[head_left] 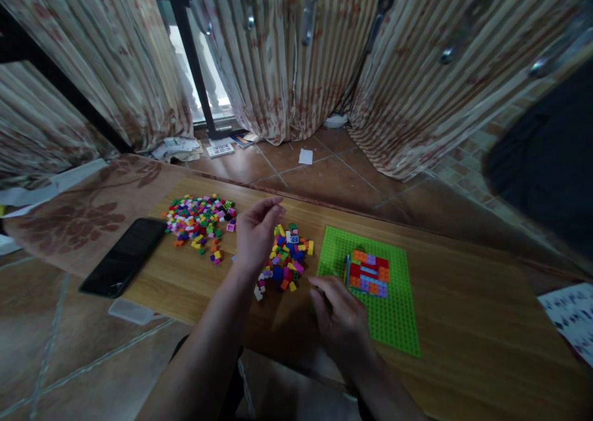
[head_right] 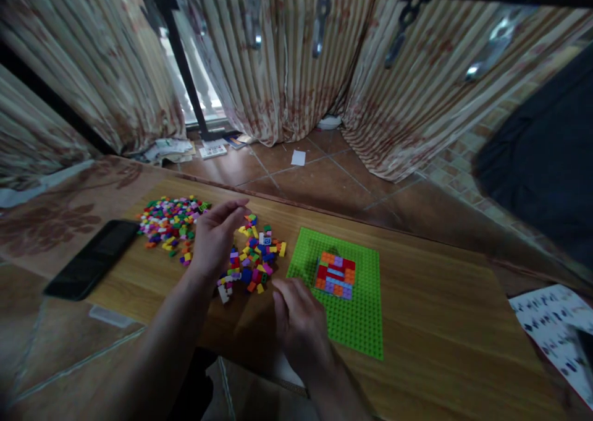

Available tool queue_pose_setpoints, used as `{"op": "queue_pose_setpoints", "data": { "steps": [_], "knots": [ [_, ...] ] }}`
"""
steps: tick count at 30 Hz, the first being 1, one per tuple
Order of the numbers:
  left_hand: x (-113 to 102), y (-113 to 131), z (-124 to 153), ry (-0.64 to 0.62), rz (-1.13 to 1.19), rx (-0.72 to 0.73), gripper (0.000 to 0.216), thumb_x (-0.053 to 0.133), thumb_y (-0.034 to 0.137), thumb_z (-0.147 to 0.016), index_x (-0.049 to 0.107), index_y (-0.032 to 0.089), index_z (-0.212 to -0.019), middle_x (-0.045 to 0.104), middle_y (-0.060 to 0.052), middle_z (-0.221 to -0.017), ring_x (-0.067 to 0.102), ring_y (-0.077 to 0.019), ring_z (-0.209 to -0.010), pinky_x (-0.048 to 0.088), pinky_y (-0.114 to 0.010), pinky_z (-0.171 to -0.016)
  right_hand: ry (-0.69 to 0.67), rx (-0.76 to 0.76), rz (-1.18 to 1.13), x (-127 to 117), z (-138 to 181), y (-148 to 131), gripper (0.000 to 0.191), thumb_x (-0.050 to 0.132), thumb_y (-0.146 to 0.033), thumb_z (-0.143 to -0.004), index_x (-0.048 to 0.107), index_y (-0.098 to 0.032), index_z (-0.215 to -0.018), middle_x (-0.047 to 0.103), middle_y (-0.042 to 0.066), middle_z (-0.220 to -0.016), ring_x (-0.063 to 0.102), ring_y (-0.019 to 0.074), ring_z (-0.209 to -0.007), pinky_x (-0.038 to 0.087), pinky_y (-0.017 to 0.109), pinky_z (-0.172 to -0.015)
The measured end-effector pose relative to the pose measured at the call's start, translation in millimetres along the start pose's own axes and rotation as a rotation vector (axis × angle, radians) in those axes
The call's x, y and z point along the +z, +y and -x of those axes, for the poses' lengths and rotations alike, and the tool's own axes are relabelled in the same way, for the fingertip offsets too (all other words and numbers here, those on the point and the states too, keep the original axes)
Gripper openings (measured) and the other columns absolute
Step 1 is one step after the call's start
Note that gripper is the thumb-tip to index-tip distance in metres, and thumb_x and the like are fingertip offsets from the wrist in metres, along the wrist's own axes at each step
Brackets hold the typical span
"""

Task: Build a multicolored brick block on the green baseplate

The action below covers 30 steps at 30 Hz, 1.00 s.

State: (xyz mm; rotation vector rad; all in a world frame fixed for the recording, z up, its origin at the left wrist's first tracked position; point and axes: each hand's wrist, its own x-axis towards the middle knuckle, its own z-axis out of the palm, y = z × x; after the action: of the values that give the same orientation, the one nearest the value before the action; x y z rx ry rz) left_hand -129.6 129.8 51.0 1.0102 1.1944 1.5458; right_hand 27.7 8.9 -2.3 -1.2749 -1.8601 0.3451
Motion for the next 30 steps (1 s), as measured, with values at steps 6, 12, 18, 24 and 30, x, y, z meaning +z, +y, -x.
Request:
{"op": "queue_pose_setpoints", "data": {
  "steps": [6,12,18,24,30],
  "knots": [
    [1,-2,2,-0.017,0.037,-0.066,0.021,0.071,0.023,-0.071,0.075,0.014,-0.089,0.071,-0.001,-0.075,0.06,-0.01,-0.066,0.047,-0.021,-0.066,-0.038,0.131,0.124,17,-12,7,0.023,0.045,-0.025,-0.1,0.065,-0.021,-0.112,0.07,0.008,-0.107,0.068,0.0193,-0.098,0.054,0.031,-0.083],
    [2,-4,3,-0.044,0.054,-0.068,0.02,0.07,0.022,-0.071,0.076,0.014,-0.088,0.071,0.0,-0.073,0.06,-0.01,-0.065,0.046,-0.021,-0.063,-0.087,0.163,0.231,30,-22,5,0.023,0.047,-0.028,-0.099,0.068,-0.021,-0.105,0.071,0.007,-0.1,0.067,0.0197,-0.093,0.051,0.029,-0.077],
    [-5,-1,0,-0.04,0.046,-0.072,0.021,0.071,0.023,-0.071,0.075,0.014,-0.089,0.071,-0.001,-0.075,0.059,-0.0095,-0.064,0.046,-0.021,-0.063,-0.047,0.217,0.16,29,-22,8,0.024,0.046,-0.029,-0.1,0.068,-0.021,-0.099,0.07,0.006,-0.096,0.067,0.019,-0.09,0.049,0.029,-0.074],
    [-21,8,-9,-0.003,0.001,-0.07,0.023,0.072,0.025,-0.071,0.075,0.013,-0.091,0.071,-0.001,-0.076,0.059,-0.0098,-0.066,0.046,-0.021,-0.066,0.014,0.261,0.089,25,-21,13,0.026,0.043,-0.032,-0.1,0.067,-0.02,-0.097,0.07,0.007,-0.092,0.066,0.02,-0.086,0.05,0.032,-0.074],
    [-38,11,-17,0.013,-0.071,-0.07,0.026,0.073,0.028,-0.07,0.075,0.012,-0.091,0.071,-0.003,-0.076,0.057,-0.0098,-0.063,0.046,-0.023,-0.064,0.044,0.237,0.204,30,-19,16,0.029,0.042,-0.035,-0.1,0.066,-0.02,-0.095,0.068,0.008,-0.091,0.065,0.0207,-0.083,0.05,0.033,-0.071]
  ]
}}
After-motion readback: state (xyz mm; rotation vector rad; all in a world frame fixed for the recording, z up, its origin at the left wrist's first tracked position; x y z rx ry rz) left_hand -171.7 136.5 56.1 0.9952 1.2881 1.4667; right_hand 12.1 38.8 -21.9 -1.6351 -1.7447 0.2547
